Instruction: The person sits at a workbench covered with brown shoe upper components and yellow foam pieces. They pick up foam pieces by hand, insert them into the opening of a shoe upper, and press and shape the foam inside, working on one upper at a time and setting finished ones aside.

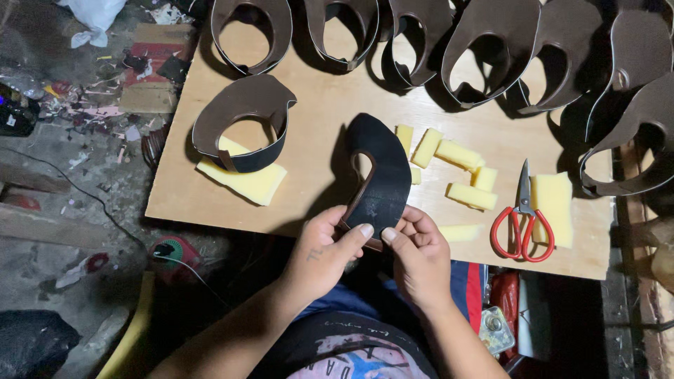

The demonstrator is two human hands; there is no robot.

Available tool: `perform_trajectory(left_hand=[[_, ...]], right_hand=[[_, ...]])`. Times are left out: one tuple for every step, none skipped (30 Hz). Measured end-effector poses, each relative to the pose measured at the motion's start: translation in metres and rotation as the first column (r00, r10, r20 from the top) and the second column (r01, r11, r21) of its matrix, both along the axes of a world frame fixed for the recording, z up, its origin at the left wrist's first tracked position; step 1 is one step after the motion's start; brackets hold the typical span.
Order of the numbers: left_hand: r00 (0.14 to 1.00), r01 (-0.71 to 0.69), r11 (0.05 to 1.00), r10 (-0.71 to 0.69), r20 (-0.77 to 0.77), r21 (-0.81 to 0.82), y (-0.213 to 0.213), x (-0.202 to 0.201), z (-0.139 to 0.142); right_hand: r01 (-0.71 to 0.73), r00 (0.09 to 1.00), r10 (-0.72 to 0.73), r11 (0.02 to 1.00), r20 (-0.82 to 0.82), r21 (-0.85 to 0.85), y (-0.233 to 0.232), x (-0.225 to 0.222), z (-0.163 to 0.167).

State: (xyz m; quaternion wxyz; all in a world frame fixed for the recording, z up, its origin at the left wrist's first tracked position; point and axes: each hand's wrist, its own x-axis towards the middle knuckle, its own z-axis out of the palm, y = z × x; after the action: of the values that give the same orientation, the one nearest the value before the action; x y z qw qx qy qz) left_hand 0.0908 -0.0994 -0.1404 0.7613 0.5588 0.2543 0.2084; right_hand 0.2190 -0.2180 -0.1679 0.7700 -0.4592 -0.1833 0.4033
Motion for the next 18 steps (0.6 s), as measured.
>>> perform_trajectory(left_hand=[[1.000,0.013,1.000,-0.013,-0.016,-0.019,-0.003,0.002,0.000],[0.999,0.024,0.999,-0.025,-0.032,-0.039,-0.006,0.002,0.000],[0.998,0.035,0.998,-0.037,-0.047,-0.058,-0.009,0.003,0.000],[0.998,0.035,0.997,-0.039,-0.056,-0.069,-0.012,0.004,0.001],[0.997,0.036,0.996,-0.041,-0.065,-0.081,-0.014,0.004,0.002],[0.996,0.035,0.995,-0.042,-0.073,-0.091,-0.015,0.004,0.003],[0.997,0.029,0.996,-0.034,-0.062,-0.084,-0.016,0.004,0.005],[0.998,0.023,0.997,-0.027,-0.051,-0.077,-0.016,0.003,0.006],[0.999,0.018,0.997,-0.021,-0.041,-0.070,-0.016,0.003,0.007],[0.999,-0.003,0.998,0.000,-0.048,-0.061,-0.014,0.003,0.008],[0.998,-0.024,0.998,0.021,-0.056,-0.051,-0.012,0.004,0.010],[0.997,-0.045,0.998,0.042,-0.063,-0.041,-0.011,0.004,0.011],[0.997,-0.054,0.997,0.051,-0.057,-0.054,-0.010,0.004,0.012],[0.997,-0.063,0.996,0.059,-0.051,-0.068,-0.009,0.004,0.014],[0.997,-0.070,0.994,0.066,-0.046,-0.081,-0.008,0.003,0.015],[0.998,-0.049,0.998,0.050,0.025,-0.041,-0.009,0.002,0.017],[0.995,-0.032,0.999,0.032,0.095,-0.001,-0.010,0.000,0.018],[0.986,-0.016,0.999,0.010,0.164,0.039,-0.010,-0.001,0.019]], right_hand=[[0.041,0.999,-0.041,0.999,0.007,-0.009,0.002,-0.001,-0.002],[0.071,0.998,-0.071,0.997,-0.003,-0.009,0.002,0.000,-0.004],[0.099,0.995,-0.100,0.995,-0.013,-0.008,0.002,0.001,-0.006],[0.128,0.991,-0.128,0.992,-0.023,-0.007,0.002,0.001,-0.008],[0.153,0.987,-0.154,0.988,-0.045,-0.025,0.001,0.002,-0.009],[0.176,0.982,-0.179,0.984,-0.066,-0.041,0.002,0.003,-0.010],[0.199,0.975,-0.203,0.978,-0.087,-0.058,0.002,0.004,-0.011],[0.200,0.975,-0.203,0.979,-0.086,-0.036,0.001,0.006,-0.010],[0.202,0.976,-0.203,0.979,-0.085,-0.014,-0.001,0.008,-0.009],[0.204,0.976,-0.203,0.979,-0.085,0.007,-0.004,0.009,-0.007],[0.199,0.980,-0.199,0.980,0.013,-0.015,-0.006,0.009,-0.005],[0.196,0.975,-0.191,0.980,0.112,-0.037,-0.009,0.009,-0.002],[0.196,0.961,-0.180,0.979,0.209,-0.060,-0.011,0.008,0.000],[0.174,0.953,-0.157,0.984,0.258,-0.042,-0.013,0.005,0.002],[0.151,0.942,-0.136,0.988,0.307,-0.026,-0.013,0.003,0.003],[0.129,0.927,-0.117,0.992,0.357,-0.010,-0.013,0.003,0.004],[0.143,0.934,-0.124,0.989,0.335,-0.033,-0.012,0.003,0.004],[0.157,0.941,-0.131,0.986,0.313,-0.058,-0.011,0.003,0.004]])
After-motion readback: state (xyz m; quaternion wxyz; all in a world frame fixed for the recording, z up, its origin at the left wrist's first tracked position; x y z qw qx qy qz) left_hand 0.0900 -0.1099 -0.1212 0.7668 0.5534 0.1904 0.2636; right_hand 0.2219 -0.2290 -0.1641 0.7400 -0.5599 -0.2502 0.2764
